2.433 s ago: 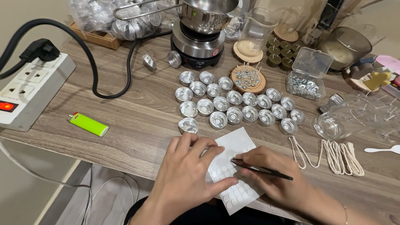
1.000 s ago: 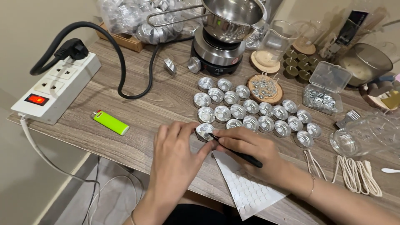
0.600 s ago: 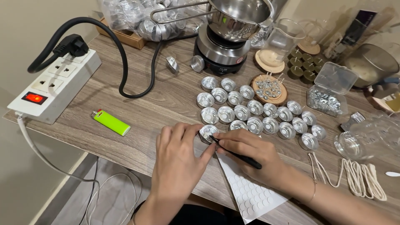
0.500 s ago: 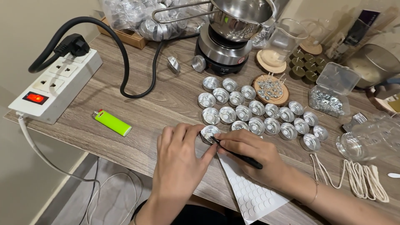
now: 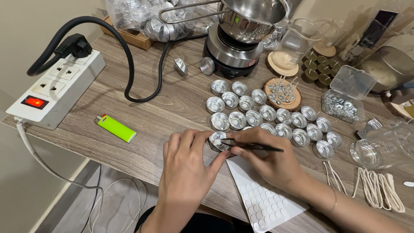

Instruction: The recorder is placing adhesive wick stickers and candle wicks into small metal tealight containers using tweezers.

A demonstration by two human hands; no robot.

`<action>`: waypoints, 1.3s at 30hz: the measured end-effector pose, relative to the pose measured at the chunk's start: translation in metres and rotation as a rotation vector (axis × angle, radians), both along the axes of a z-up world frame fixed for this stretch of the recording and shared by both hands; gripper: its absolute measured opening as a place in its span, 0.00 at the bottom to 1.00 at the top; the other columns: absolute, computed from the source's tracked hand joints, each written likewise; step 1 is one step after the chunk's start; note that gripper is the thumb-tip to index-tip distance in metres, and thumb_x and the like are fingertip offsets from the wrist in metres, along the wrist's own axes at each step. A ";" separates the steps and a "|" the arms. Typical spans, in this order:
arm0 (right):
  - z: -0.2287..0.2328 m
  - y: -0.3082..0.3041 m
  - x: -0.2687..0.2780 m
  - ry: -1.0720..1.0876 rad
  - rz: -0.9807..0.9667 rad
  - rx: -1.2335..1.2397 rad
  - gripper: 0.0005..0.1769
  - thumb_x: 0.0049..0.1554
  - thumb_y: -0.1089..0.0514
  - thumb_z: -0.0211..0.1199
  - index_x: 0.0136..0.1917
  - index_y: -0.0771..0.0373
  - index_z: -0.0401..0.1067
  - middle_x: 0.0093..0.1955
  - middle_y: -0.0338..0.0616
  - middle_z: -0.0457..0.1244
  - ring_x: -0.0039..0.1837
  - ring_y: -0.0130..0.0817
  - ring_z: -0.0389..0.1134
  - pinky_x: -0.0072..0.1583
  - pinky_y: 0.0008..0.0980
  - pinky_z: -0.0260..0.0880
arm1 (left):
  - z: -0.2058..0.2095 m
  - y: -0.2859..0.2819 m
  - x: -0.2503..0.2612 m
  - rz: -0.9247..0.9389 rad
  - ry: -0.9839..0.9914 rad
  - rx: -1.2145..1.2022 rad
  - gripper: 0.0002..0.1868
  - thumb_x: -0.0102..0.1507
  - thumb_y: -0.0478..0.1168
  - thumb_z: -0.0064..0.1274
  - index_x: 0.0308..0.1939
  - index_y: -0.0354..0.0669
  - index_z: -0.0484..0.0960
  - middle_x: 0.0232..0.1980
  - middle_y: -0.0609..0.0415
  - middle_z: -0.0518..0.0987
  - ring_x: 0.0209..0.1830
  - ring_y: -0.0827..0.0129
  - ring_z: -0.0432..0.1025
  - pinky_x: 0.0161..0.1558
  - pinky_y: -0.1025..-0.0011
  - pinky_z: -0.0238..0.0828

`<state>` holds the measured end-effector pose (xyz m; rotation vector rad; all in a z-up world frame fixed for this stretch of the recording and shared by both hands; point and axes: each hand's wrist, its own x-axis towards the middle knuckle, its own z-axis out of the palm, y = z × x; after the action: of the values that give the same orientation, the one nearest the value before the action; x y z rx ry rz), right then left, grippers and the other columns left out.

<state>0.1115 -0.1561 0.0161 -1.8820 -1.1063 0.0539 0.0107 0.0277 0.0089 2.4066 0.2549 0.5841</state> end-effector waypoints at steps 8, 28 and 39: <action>0.010 0.011 0.001 0.123 -0.077 -0.138 0.12 0.56 0.60 0.68 0.52 0.68 0.74 0.54 0.46 0.74 0.52 0.32 0.78 0.52 0.29 0.81 | 0.001 0.001 -0.001 -0.008 -0.007 0.002 0.28 0.53 0.51 0.67 0.50 0.37 0.83 0.48 0.50 0.80 0.49 0.55 0.70 0.52 0.56 0.63; 0.012 0.012 0.000 0.176 -0.079 -0.178 0.12 0.56 0.58 0.68 0.50 0.67 0.74 0.51 0.44 0.75 0.50 0.30 0.78 0.50 0.29 0.81 | 0.009 0.002 -0.001 -0.049 0.001 -0.027 0.28 0.54 0.49 0.66 0.51 0.35 0.81 0.47 0.49 0.79 0.47 0.56 0.70 0.51 0.57 0.63; 0.006 0.013 -0.002 0.123 -0.173 -0.171 0.12 0.55 0.56 0.68 0.50 0.64 0.79 0.50 0.41 0.75 0.41 0.27 0.73 0.40 0.26 0.72 | 0.008 0.002 -0.001 -0.051 -0.017 -0.026 0.28 0.55 0.50 0.66 0.51 0.34 0.81 0.46 0.49 0.79 0.47 0.56 0.70 0.51 0.57 0.64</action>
<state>0.1090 -0.1436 0.0221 -2.0911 -0.8752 0.1682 0.0093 0.0297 0.0173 2.3748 0.1926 0.5745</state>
